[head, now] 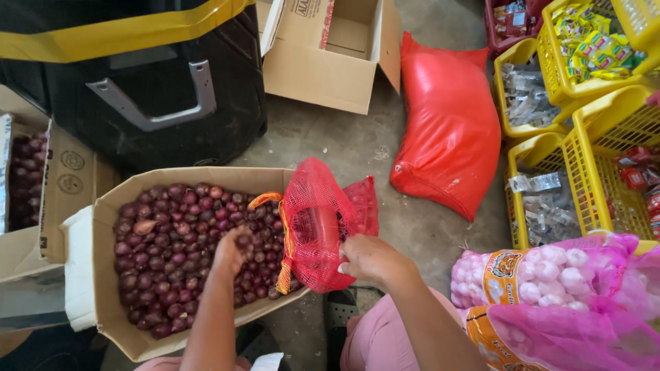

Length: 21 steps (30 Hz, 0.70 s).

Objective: The person bags red onions from a large cardboard box into red mesh bags.

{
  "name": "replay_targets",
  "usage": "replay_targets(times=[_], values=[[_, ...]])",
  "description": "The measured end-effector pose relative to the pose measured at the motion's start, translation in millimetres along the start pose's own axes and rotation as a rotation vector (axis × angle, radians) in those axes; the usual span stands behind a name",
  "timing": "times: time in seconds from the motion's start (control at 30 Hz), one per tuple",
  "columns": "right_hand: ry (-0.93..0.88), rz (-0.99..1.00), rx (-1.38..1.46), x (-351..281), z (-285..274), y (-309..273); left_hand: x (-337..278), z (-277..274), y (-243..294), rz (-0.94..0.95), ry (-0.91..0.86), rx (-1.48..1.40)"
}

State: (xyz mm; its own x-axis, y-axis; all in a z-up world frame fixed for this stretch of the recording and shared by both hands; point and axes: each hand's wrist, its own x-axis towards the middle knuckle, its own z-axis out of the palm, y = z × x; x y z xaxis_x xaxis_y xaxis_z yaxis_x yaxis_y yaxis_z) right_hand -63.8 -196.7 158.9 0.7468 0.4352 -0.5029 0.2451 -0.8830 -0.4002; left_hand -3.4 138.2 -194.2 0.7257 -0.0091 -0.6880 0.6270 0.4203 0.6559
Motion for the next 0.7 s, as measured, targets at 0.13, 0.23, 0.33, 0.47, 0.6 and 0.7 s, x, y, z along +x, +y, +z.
replay_targets(times=[0.13, 0.23, 0.33, 0.47, 0.6, 0.7], values=[[0.008, 0.016, 0.016, -2, 0, 1, -70, 58, 92, 0.198, -0.204, -0.108], [0.032, 0.011, 0.013, 0, 6, 6, -93, 95, 121, 0.23, -0.397, -0.175], [0.037, -0.017, -0.011, 1, 7, 9, -126, 134, 136, 0.207, -0.481, -0.138], [0.032, -0.027, -0.011, 2, 8, 11, -167, 163, 150, 0.217, -0.521, -0.062], [0.044, -0.048, -0.004, 3, 9, 13, -186, 173, 163, 0.279, -0.499, -0.004], [0.051, -0.049, -0.008, 0, 5, 9, -188, 172, 169, 0.252, -0.441, -0.054]])
